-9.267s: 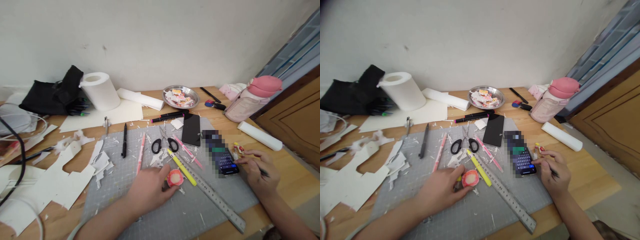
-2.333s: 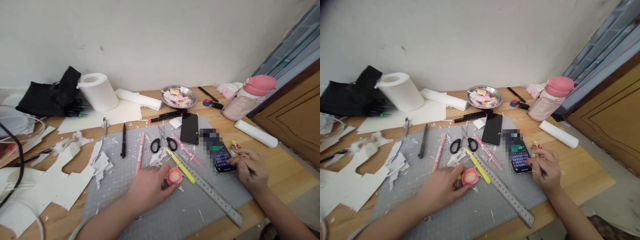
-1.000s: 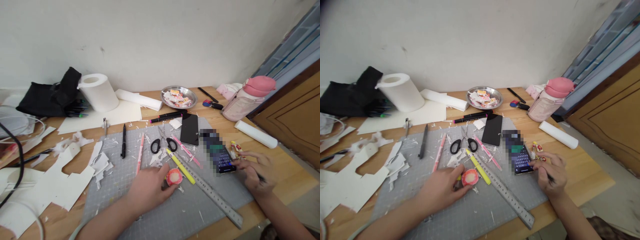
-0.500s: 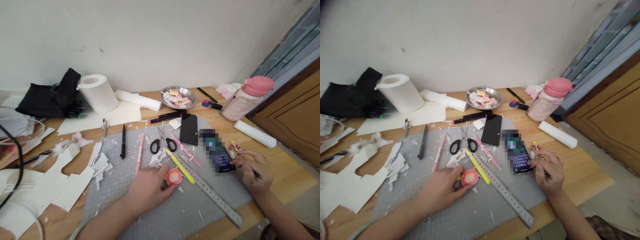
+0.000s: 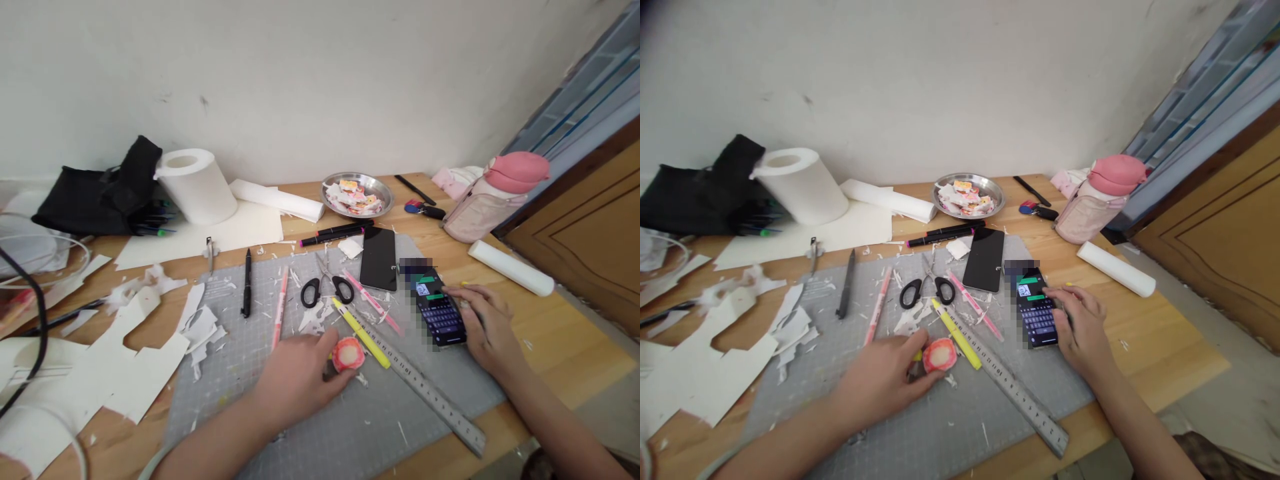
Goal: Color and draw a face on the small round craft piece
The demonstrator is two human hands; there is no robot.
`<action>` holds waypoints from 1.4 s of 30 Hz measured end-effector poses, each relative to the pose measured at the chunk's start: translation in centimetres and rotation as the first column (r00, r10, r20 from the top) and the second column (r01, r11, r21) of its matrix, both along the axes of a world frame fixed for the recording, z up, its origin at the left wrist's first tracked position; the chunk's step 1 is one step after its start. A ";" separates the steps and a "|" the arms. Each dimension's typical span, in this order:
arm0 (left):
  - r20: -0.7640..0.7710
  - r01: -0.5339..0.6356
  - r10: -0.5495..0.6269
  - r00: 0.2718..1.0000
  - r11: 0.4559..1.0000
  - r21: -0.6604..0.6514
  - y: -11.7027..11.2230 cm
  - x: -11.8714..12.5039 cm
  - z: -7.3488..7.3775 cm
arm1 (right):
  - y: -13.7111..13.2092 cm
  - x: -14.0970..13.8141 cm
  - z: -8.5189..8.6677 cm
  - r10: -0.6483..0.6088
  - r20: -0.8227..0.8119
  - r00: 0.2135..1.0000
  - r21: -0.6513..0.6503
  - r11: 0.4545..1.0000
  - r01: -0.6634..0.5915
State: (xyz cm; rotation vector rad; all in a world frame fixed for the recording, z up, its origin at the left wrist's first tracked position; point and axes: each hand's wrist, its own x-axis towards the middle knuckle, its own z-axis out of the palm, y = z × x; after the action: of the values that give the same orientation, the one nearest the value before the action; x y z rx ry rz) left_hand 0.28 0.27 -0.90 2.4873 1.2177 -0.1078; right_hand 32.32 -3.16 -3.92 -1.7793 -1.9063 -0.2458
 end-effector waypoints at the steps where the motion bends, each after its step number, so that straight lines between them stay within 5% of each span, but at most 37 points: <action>1: 0.000 0.000 0.000 1.000 1.000 -0.002 0.0 0.0 0.0 | 0.0 0.1 -0.1 0.000 0.007 1.000 -0.015 1.000 0.000; 9: -0.006 -0.007 0.007 1.000 1.000 0.003 0.0 0.0 0.0 | -0.2 0.2 -0.1 0.038 -0.024 0.999 -0.004 0.999 -0.038; 15: -0.001 -0.008 0.008 1.000 1.000 -0.005 -0.1 -0.1 -0.1 | -0.7 0.0 0.6 0.395 0.074 0.916 -0.031 0.919 -0.393; 18: 0.001 -0.011 0.011 1.000 1.000 -0.005 0.0 0.0 -0.1 | -0.6 0.0 0.7 0.469 0.085 0.879 -0.064 0.883 -0.465; 21: -0.007 -0.015 0.015 1.000 1.000 -0.004 -0.1 0.0 -0.1 | -0.6 0.0 0.5 0.428 0.084 0.900 -0.065 0.903 -0.424; 27: -0.021 -0.020 0.019 1.000 0.999 -0.029 -0.1 0.1 0.2 | -0.8 -0.1 -0.1 0.111 -0.011 0.994 0.104 0.989 -0.109; 30: -0.030 -0.023 0.022 0.999 0.999 -0.042 0.0 0.1 0.3 | -0.8 -0.3 0.1 0.139 -0.023 0.990 0.085 0.987 -0.136; 36: -0.026 -0.020 0.019 0.999 0.999 -0.041 0.0 0.1 0.3 | -0.6 -0.1 0.2 0.393 0.092 0.915 -0.061 0.919 -0.389; 42: -0.027 -0.023 0.022 0.999 0.999 -0.030 -0.1 0.1 0.4 | -0.7 -0.3 0.1 0.173 0.018 0.985 0.032 0.984 -0.173</action>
State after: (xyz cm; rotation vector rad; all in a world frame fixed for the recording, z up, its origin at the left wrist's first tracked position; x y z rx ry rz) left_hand 0.37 0.18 -0.49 2.4526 1.2458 -0.1536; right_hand 32.04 -3.82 -3.80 -1.5832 -2.0419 -0.2281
